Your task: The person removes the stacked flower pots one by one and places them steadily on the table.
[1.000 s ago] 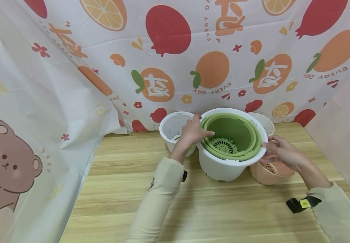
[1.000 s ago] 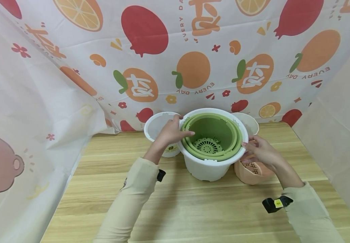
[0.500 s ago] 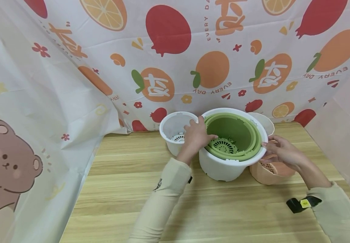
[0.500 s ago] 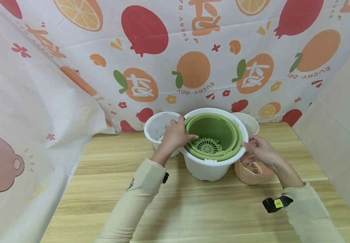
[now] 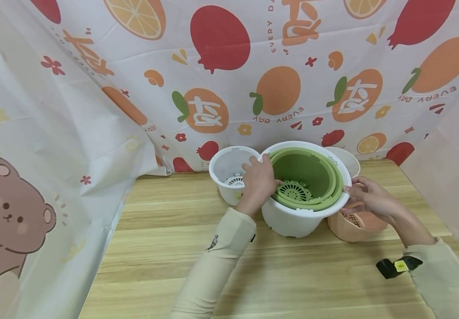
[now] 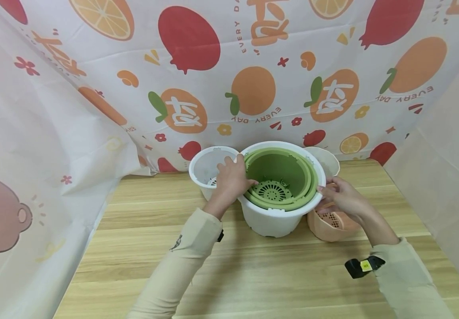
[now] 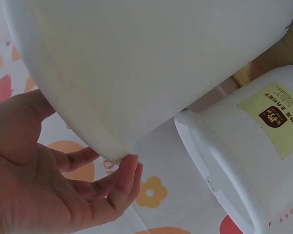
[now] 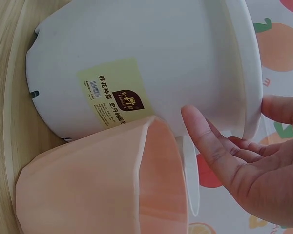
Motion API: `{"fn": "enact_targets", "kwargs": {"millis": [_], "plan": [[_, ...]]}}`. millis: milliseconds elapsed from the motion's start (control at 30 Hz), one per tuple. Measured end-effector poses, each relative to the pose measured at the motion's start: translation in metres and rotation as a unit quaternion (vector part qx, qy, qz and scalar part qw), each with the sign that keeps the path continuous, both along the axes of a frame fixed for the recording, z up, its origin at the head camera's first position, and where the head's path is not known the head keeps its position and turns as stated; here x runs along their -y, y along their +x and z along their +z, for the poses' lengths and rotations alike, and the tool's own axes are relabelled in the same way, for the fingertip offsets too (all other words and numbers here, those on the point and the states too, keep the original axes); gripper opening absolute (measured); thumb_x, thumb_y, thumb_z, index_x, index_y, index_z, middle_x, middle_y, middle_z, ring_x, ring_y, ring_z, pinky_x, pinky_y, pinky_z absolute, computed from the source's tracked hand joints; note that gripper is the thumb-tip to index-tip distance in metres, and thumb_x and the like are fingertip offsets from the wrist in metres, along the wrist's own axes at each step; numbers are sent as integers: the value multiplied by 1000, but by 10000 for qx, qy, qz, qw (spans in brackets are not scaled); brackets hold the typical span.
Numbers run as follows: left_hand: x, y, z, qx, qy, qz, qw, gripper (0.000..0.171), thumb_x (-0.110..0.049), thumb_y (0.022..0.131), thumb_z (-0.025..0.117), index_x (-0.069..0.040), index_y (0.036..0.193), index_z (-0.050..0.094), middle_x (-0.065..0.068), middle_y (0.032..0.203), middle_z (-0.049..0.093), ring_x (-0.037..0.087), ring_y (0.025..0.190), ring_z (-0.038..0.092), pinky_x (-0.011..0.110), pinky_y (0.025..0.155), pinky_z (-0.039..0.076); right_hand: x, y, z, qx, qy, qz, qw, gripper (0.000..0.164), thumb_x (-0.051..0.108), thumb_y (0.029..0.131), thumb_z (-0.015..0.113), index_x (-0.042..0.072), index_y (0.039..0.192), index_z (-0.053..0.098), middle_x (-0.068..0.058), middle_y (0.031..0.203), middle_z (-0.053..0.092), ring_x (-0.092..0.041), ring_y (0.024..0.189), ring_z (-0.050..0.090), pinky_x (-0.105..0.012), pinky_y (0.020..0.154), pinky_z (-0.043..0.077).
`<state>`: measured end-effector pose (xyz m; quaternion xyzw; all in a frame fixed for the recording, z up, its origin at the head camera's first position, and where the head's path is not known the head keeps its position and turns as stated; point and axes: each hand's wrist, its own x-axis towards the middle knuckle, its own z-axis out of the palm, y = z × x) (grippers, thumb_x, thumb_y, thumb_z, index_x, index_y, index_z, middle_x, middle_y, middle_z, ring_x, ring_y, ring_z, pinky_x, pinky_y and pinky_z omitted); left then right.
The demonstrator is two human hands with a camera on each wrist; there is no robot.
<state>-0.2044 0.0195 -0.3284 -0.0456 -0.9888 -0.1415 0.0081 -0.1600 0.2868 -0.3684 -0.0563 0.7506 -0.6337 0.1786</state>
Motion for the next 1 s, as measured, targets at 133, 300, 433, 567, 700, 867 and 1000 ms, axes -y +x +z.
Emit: {"fn": "enact_targets", "kwargs": {"millis": [133, 300, 433, 567, 700, 867, 1000], "plan": [[0, 0, -1, -59, -74, -12, 10000, 63, -38, 73, 76, -6, 117, 45, 18, 105, 47, 35, 93, 46, 36, 65, 51, -1, -1, 1, 2, 53, 25, 10000, 41, 16, 97, 44, -11, 119, 24, -10, 90, 62, -25, 79, 65, -49, 74, 53], [0, -1, -2, -91, -78, -1, 9999, 59, -33, 74, 75, -5, 117, 46, 18, 105, 47, 35, 93, 46, 36, 65, 51, -2, -2, 1, 4, 115, 76, 9999, 44, 17, 98, 44, -13, 121, 23, -10, 90, 63, -25, 80, 65, -47, 73, 54], [1, -1, -3, -104, -81, 14, 9999, 56, -29, 75, 73, -5, 118, 46, 19, 106, 47, 36, 94, 46, 37, 66, 51, -2, -3, 0, 40, 162, 95, 9998, 45, 17, 98, 43, -13, 122, 22, -11, 90, 63, -25, 79, 65, -47, 73, 54], [1, 0, -3, -132, -99, 14, 9999, 57, -32, 75, 74, -5, 117, 47, 19, 106, 48, 35, 94, 47, 38, 67, 51, -2, -4, 1, 75, 211, 83, 9997, 45, 16, 98, 43, -14, 123, 21, -10, 89, 62, -25, 78, 65, -49, 74, 53], [-1, 0, -3, -153, -146, 38, 9998, 60, -40, 72, 76, -6, 114, 48, 17, 105, 48, 34, 94, 47, 37, 67, 50, -4, -3, 2, 62, 216, 142, 9996, 45, 16, 98, 42, -15, 124, 19, -10, 90, 62, -24, 78, 65, -47, 73, 54], [-2, 0, -5, -232, -221, 67, 9995, 59, -41, 72, 76, -6, 111, 49, 16, 103, 48, 33, 93, 47, 37, 66, 52, -4, -3, 3, 72, 218, 157, 9996, 45, 14, 99, 41, -15, 124, 19, -10, 90, 62, -26, 79, 65, -46, 72, 54], [-2, -2, -6, -299, -213, 123, 9993, 55, -35, 73, 76, -5, 112, 50, 16, 104, 48, 33, 95, 47, 38, 66, 52, -4, -3, 4, 66, 210, 134, 9997, 44, 14, 98, 41, -15, 123, 19, -10, 89, 62, -26, 79, 64, -46, 72, 54]]}}
